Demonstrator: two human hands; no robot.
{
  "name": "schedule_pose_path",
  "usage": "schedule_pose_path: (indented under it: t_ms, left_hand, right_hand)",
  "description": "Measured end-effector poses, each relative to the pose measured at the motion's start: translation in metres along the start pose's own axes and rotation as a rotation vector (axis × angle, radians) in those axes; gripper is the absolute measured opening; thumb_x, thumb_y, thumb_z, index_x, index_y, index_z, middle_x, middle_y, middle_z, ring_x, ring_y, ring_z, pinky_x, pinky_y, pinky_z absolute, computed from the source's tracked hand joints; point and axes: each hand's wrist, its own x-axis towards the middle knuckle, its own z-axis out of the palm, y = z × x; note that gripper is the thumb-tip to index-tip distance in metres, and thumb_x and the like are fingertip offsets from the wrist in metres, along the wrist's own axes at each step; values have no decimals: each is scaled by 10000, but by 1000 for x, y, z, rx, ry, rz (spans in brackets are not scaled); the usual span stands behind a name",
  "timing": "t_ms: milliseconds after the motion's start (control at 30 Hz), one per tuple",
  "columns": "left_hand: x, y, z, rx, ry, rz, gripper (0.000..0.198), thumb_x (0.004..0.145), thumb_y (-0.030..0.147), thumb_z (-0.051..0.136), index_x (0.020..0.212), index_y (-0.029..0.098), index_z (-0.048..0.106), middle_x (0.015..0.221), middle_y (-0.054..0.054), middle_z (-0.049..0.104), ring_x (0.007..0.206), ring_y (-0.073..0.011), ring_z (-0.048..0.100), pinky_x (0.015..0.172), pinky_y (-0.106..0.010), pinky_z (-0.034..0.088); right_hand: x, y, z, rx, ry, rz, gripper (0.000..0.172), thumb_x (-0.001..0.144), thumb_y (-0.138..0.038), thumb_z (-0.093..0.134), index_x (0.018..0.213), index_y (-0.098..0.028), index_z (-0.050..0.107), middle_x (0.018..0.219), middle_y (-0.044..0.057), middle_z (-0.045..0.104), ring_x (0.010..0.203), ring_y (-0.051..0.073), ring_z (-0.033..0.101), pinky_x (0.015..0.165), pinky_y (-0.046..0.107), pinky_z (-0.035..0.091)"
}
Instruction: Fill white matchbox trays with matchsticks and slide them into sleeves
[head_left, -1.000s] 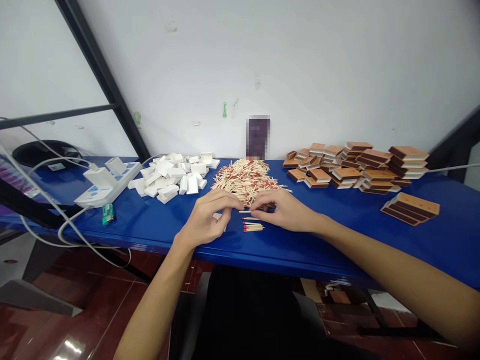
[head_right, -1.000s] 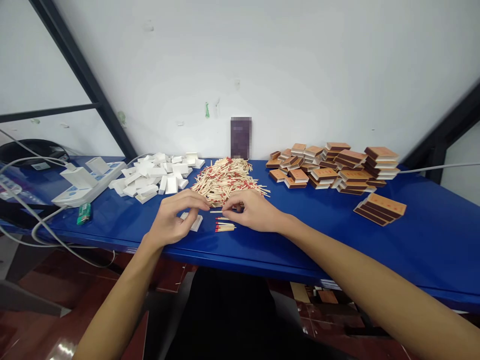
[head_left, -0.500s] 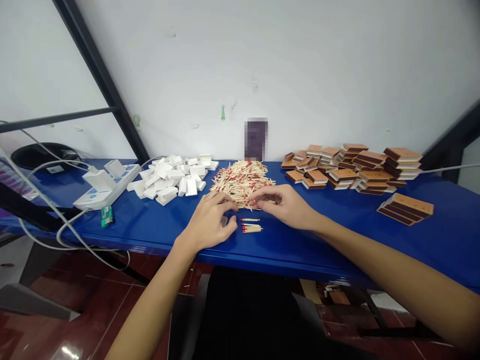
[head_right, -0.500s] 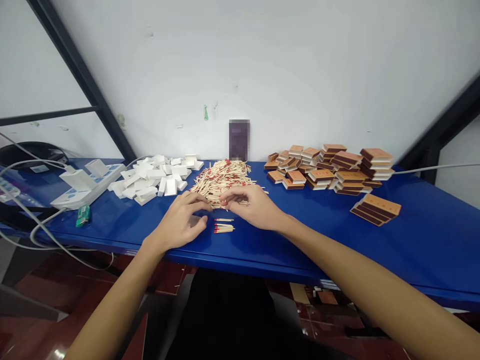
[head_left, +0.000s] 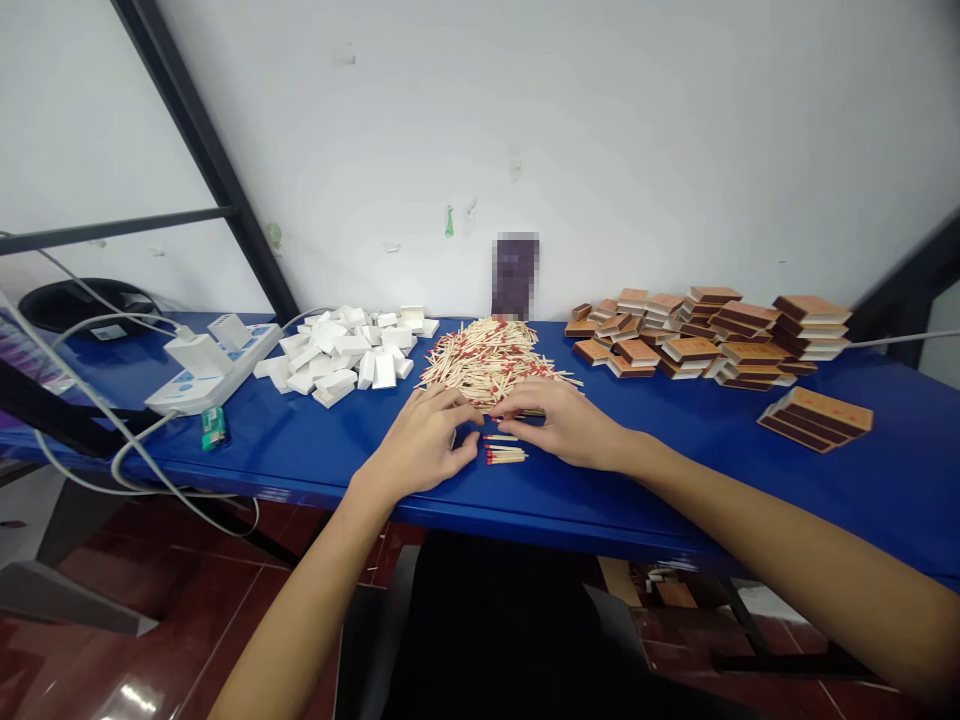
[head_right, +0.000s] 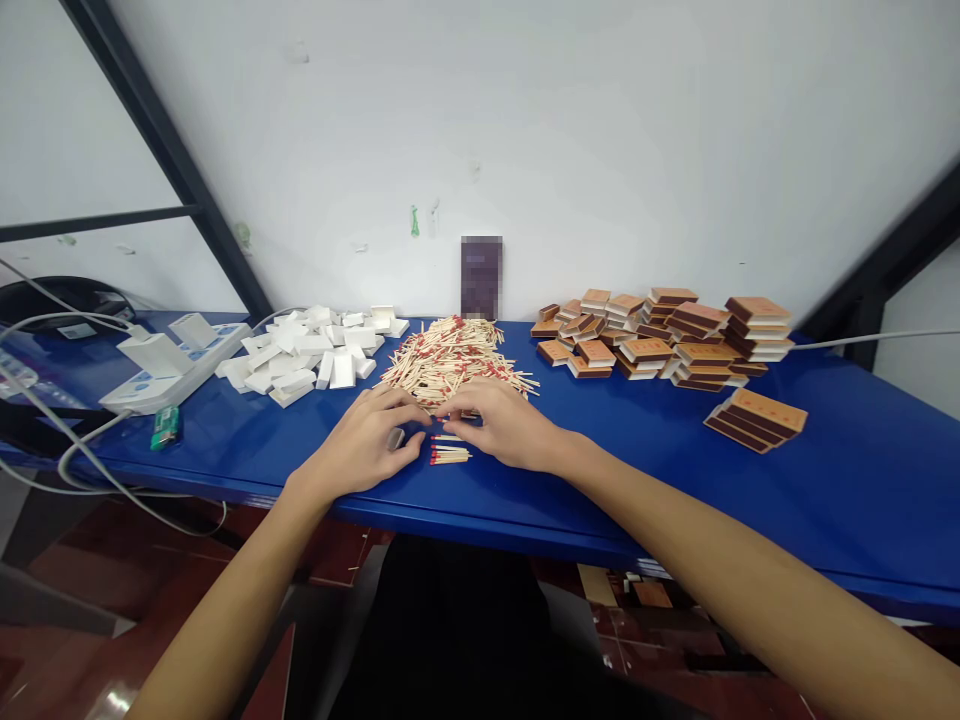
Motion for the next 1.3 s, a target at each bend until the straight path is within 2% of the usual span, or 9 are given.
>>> schedule_pose_path:
  t_ms: [133,233,400,567,900,1100,1300]
  left_hand:
    - [0,-1,0,21,29,-4,166,910,214,565,1004,206,702,994,-46,665,1007,-228,575,922,-400,435]
    - [0,0,-1,4,38,-6,176,918,254,577,1022,206,711,1000,-47,666,1026,-230,572,946,-404,428]
    - [-1,3,-3,-24,-22,23,211,931,352,588,1005,232,745,1015,-49,661,1018,-234,566,939,-417,424]
    - [0,2,-2,-24,-50,18,201,922,355,610,1015,246,750,1023,-47,661,1016,-238,562,933,-423,420]
    - [0,3,0,0,-71,8,173,940,323,584,985,242,729,1025,-42,665,1026,-244,563,926,-423,408]
    - [1,3,1,-4,-66,11,170,940,319,586,973,226,725,1014,-41,664,1019,-237,560,924,-414,405]
    - [1,4,-1,-9,-90,23,219,967,332,548,1033,242,737,1012,-39,664,1002,-226,559,904,-401,395]
  right_hand:
    - [0,-1,3,24,-15,11,101,899,-252,648,938,-214,733,847,35,746,799,180,641,766,314,464]
    - [0,-2,1,23,-18,35,119,915,-257,622,945,-204,725,880,42,745,821,181,647,765,310,460]
    - [-2,-3,-6,-74,-83,51,119,889,-230,606,900,-208,722,882,46,718,864,208,619,814,353,447]
    - [-2,0,-7,-101,-155,59,68,842,-203,634,813,-204,695,849,46,684,847,212,590,813,362,438]
    - [-1,-1,-7,-77,-161,23,94,868,-217,616,798,-200,675,872,43,664,859,201,571,831,356,425]
    - [-1,6,-11,-213,-54,89,153,907,-236,557,811,-203,671,869,59,661,874,218,588,797,347,424]
    - [-2,11,-12,-323,-131,148,96,876,-251,601,824,-208,670,875,52,654,874,219,594,750,327,418]
